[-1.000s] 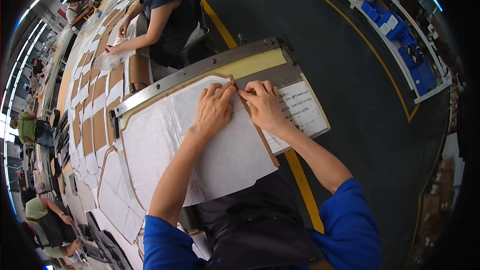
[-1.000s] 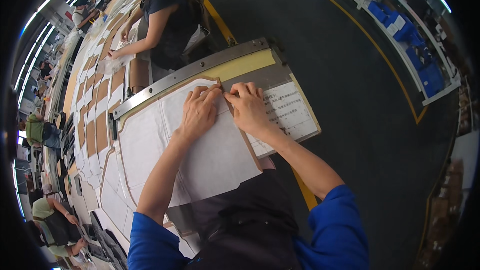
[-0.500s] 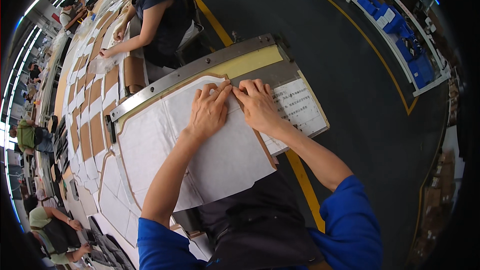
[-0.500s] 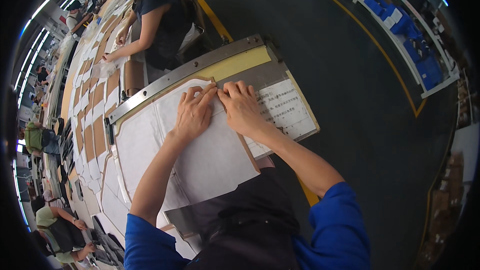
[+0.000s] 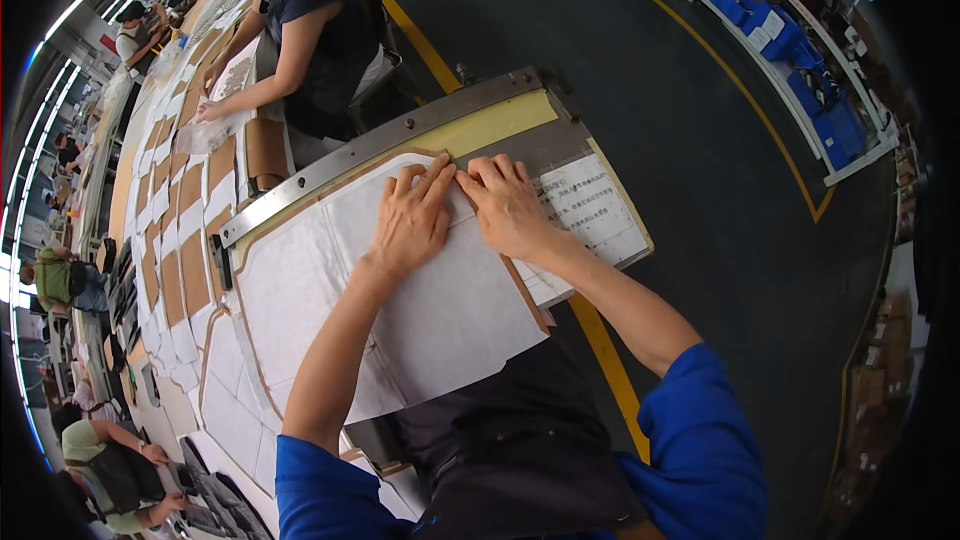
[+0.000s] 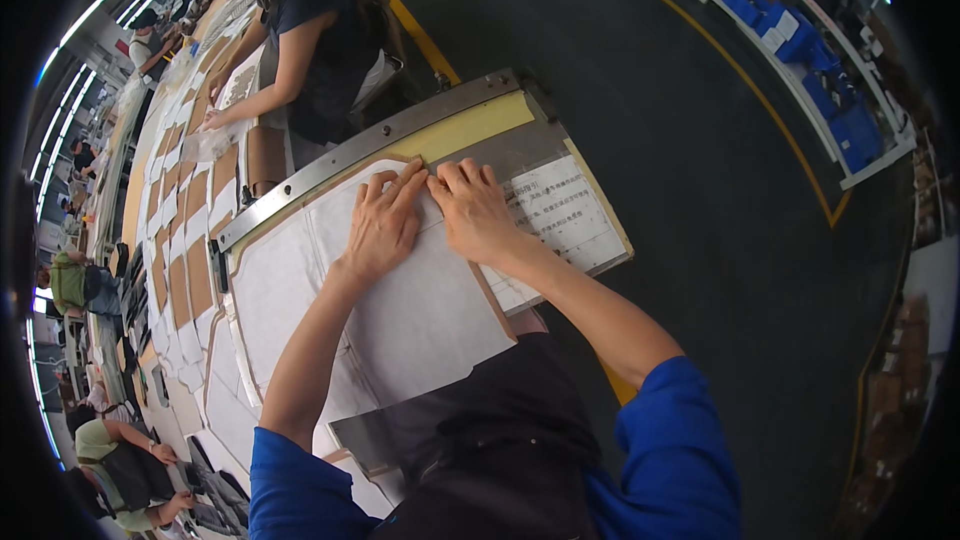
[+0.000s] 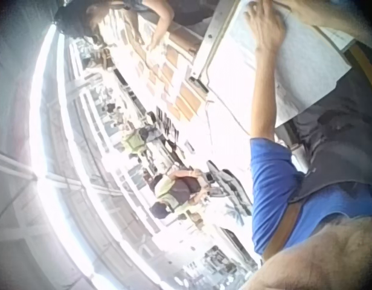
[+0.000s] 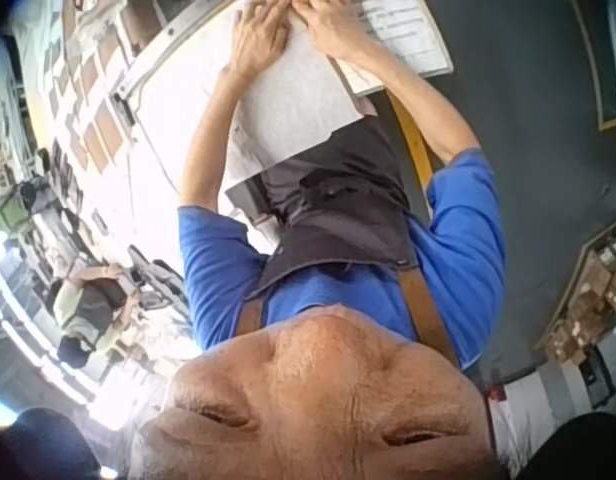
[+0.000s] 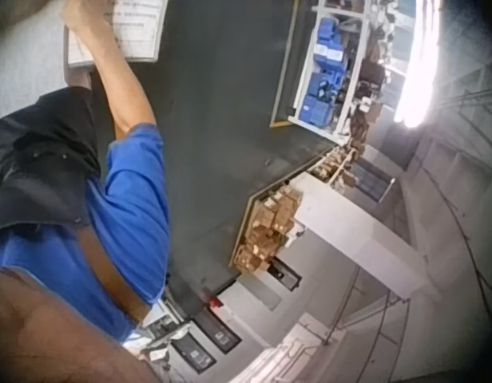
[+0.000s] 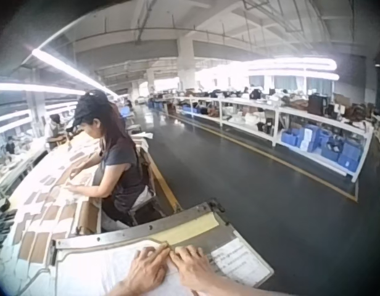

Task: The person aligns and presses leather pieces and fabric liners onto a workshop template by hand on a worktable for assembly.

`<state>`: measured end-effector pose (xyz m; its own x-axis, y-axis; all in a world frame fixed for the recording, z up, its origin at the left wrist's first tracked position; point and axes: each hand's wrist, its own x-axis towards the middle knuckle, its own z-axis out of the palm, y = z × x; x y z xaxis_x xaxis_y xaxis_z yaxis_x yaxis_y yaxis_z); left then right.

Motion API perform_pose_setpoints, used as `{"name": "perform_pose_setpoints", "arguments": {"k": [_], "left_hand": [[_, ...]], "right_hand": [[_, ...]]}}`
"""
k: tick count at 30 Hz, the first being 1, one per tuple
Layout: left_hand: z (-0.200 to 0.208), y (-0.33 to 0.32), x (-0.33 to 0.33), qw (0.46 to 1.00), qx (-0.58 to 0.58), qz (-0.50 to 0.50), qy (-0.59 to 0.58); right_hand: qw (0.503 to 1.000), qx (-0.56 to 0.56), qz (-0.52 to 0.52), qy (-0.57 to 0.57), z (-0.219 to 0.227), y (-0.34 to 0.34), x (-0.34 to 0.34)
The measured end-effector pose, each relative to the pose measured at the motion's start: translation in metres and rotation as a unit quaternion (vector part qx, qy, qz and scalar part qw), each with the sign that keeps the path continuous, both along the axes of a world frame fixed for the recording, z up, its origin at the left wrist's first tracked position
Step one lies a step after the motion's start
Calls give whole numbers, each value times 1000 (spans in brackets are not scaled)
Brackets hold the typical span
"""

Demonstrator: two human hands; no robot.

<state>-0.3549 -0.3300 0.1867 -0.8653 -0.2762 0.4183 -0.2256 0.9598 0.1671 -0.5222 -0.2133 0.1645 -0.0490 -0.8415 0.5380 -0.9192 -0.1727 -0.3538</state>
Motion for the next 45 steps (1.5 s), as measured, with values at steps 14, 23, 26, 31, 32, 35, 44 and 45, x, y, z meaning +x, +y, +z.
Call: {"name": "perform_pose_setpoints", "arguments": {"k": [14,23,26,31,32,35,44,45], "left_hand": [[1,-7,-5,999,46,-4,7],[-1,-7,-12,997,55,20,43],[3,-8,-15,998,35,25,33],[15,-12,6,933,331,26,136],[19,-12,24,920,353,39,167],[30,1,94,920,306,144,197],[-21,108,357,794,90,577,167],[-32,123,372,791,87,583,165]], "right_hand": [[1000,-4,-2,-16,2,0,1],[999,-11,-10,32,0,-1,3],[998,-25,-15,56,-1,0,6],[961,-71,-4,-268,-9,1,-21],[953,-87,-30,-290,-8,7,-28],[951,-55,-47,-300,-1,47,-48],[930,96,6,-354,31,99,-28],[917,121,2,-380,35,90,-26]]}}
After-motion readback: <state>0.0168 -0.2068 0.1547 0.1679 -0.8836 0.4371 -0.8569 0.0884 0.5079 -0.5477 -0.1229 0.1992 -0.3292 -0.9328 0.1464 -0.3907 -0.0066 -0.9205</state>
